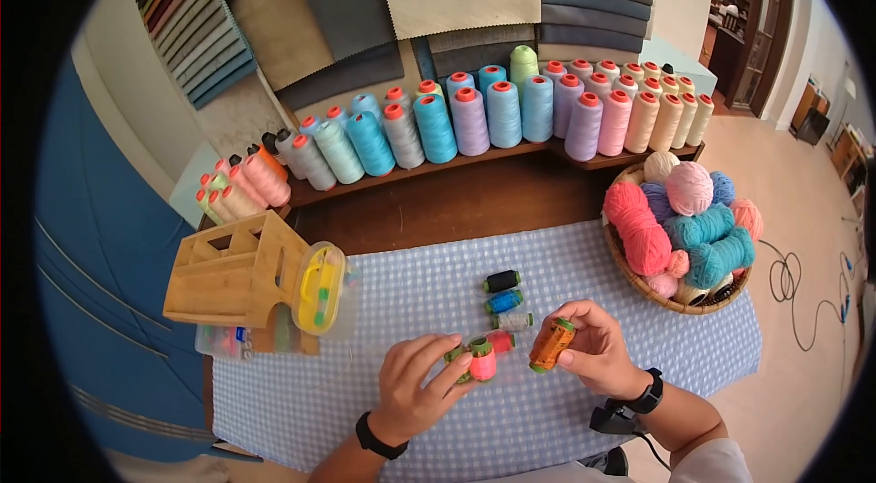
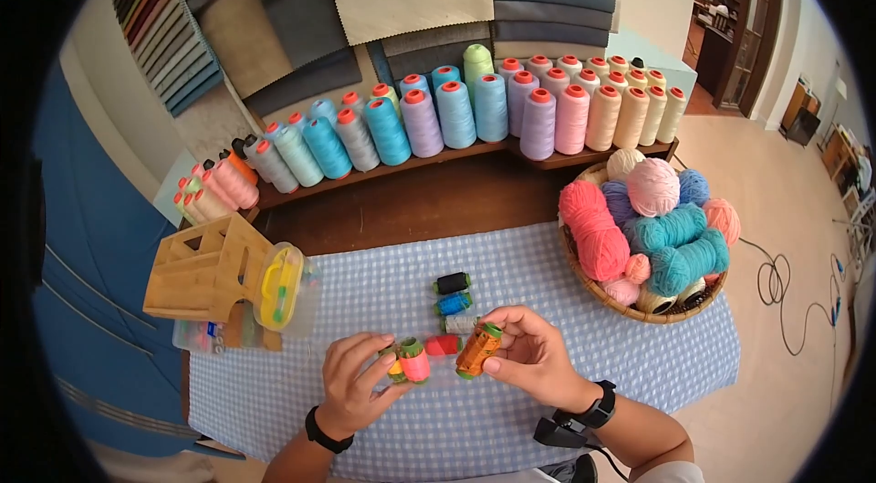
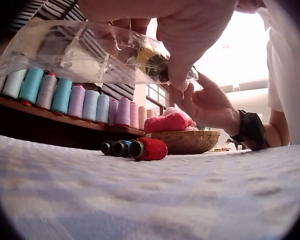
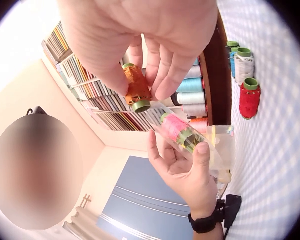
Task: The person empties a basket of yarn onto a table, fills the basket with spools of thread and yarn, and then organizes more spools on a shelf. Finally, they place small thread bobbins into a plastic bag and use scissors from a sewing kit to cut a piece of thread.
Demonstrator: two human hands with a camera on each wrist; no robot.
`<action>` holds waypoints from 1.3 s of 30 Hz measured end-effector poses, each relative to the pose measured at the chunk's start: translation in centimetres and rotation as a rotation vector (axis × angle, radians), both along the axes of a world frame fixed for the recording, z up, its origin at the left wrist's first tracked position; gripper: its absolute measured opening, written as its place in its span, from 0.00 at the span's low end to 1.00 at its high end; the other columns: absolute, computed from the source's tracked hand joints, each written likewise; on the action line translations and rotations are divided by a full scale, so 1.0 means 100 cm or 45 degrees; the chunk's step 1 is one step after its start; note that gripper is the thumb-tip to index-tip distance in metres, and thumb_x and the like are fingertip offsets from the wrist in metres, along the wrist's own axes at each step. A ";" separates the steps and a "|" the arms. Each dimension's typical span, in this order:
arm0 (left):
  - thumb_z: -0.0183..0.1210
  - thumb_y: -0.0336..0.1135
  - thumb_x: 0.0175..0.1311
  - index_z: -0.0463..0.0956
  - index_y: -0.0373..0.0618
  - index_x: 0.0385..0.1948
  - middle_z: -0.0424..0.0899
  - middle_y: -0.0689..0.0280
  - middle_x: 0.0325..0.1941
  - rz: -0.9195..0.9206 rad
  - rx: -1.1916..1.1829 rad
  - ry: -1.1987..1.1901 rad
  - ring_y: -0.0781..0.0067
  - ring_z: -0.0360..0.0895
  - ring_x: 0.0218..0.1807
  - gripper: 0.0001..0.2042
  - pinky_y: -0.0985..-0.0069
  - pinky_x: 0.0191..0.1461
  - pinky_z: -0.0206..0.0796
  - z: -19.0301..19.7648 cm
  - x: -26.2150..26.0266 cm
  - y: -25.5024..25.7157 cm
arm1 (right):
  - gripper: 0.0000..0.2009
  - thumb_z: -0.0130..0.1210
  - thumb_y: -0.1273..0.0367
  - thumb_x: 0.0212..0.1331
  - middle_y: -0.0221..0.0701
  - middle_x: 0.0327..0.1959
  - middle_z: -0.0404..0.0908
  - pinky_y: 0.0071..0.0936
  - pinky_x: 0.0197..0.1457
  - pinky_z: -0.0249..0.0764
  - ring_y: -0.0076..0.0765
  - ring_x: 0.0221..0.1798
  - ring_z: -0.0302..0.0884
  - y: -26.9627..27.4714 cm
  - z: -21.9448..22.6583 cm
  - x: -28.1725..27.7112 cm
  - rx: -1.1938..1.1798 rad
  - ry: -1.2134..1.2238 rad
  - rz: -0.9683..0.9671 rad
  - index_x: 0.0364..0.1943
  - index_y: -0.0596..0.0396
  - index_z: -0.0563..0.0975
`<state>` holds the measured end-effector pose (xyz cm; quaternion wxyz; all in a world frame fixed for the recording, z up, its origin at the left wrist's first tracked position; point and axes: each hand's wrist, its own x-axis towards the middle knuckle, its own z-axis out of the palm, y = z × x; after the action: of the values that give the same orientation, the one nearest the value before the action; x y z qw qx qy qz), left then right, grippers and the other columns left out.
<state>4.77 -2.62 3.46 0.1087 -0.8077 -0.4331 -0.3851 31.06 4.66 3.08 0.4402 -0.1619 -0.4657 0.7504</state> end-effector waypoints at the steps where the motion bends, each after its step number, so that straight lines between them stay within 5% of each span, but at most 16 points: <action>1: 0.82 0.38 0.38 0.67 0.56 0.63 0.78 0.61 0.58 0.002 -0.003 -0.003 0.59 0.80 0.54 0.44 0.64 0.51 0.72 0.000 0.000 0.000 | 0.25 0.68 0.74 0.59 0.40 0.53 0.80 0.37 0.60 0.78 0.35 0.56 0.80 0.000 0.000 0.001 -0.020 0.006 0.020 0.57 0.55 0.68; 4: 0.82 0.38 0.38 0.67 0.57 0.63 0.78 0.61 0.58 0.001 0.005 0.004 0.59 0.80 0.54 0.44 0.65 0.51 0.72 -0.001 0.000 0.000 | 0.22 0.60 0.82 0.63 0.37 0.56 0.77 0.35 0.64 0.77 0.35 0.61 0.78 0.002 -0.003 0.003 0.112 0.001 0.058 0.59 0.58 0.66; 11: 0.81 0.41 0.42 0.70 0.62 0.62 0.79 0.65 0.59 0.004 -0.019 0.002 0.63 0.80 0.54 0.40 0.67 0.51 0.72 -0.004 0.000 -0.001 | 0.23 0.62 0.81 0.61 0.37 0.57 0.77 0.34 0.63 0.76 0.33 0.60 0.78 0.001 -0.012 -0.002 0.242 0.114 -0.019 0.57 0.55 0.65; 17: 0.78 0.42 0.47 0.75 0.65 0.59 0.80 0.68 0.59 0.015 -0.023 -0.012 0.67 0.80 0.55 0.33 0.71 0.51 0.72 -0.004 0.001 -0.002 | 0.17 0.67 0.76 0.58 0.41 0.48 0.81 0.37 0.56 0.77 0.41 0.54 0.81 0.000 -0.001 0.000 0.702 -0.434 -0.148 0.48 0.55 0.73; 19: 0.77 0.42 0.49 0.76 0.65 0.58 0.81 0.68 0.58 0.019 -0.019 -0.013 0.67 0.80 0.55 0.31 0.71 0.50 0.72 -0.002 0.002 -0.002 | 0.12 0.67 0.78 0.57 0.42 0.47 0.82 0.30 0.48 0.79 0.36 0.48 0.82 0.002 0.004 -0.002 1.084 -0.565 -0.240 0.44 0.63 0.79; 26: 0.71 0.42 0.58 0.77 0.64 0.58 0.82 0.70 0.60 -0.005 -0.024 0.128 0.71 0.81 0.55 0.24 0.75 0.49 0.72 -0.001 0.001 -0.003 | 0.13 0.69 0.75 0.57 0.43 0.46 0.84 0.26 0.44 0.79 0.36 0.42 0.83 -0.003 0.004 -0.005 1.028 -0.569 -0.295 0.45 0.62 0.80; 28: 0.71 0.43 0.58 0.78 0.62 0.58 0.82 0.70 0.60 0.001 -0.027 0.145 0.72 0.81 0.55 0.24 0.75 0.49 0.72 0.000 0.003 -0.003 | 0.14 0.70 0.72 0.57 0.40 0.45 0.84 0.26 0.42 0.79 0.34 0.41 0.83 -0.008 -0.003 -0.009 0.705 -0.443 -0.291 0.45 0.60 0.80; 34: 0.72 0.45 0.56 0.80 0.54 0.56 0.85 0.71 0.56 0.018 -0.073 0.157 0.72 0.81 0.55 0.24 0.75 0.48 0.71 0.002 0.006 -0.002 | 0.15 0.73 0.70 0.53 0.36 0.42 0.86 0.26 0.40 0.79 0.32 0.39 0.83 0.001 0.003 -0.006 1.040 -0.613 -0.357 0.41 0.59 0.82; 39: 0.73 0.45 0.54 0.82 0.53 0.55 0.85 0.70 0.56 0.000 -0.084 0.195 0.72 0.81 0.54 0.24 0.75 0.48 0.72 0.003 0.006 -0.003 | 0.13 0.73 0.72 0.52 0.37 0.41 0.86 0.26 0.40 0.80 0.32 0.41 0.84 -0.004 0.006 -0.005 1.002 -0.681 -0.379 0.41 0.59 0.83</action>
<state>5.37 -2.87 3.81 0.1148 -0.8378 -0.4360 -0.3078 30.60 4.24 3.64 0.4354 -0.2351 -0.7820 0.3789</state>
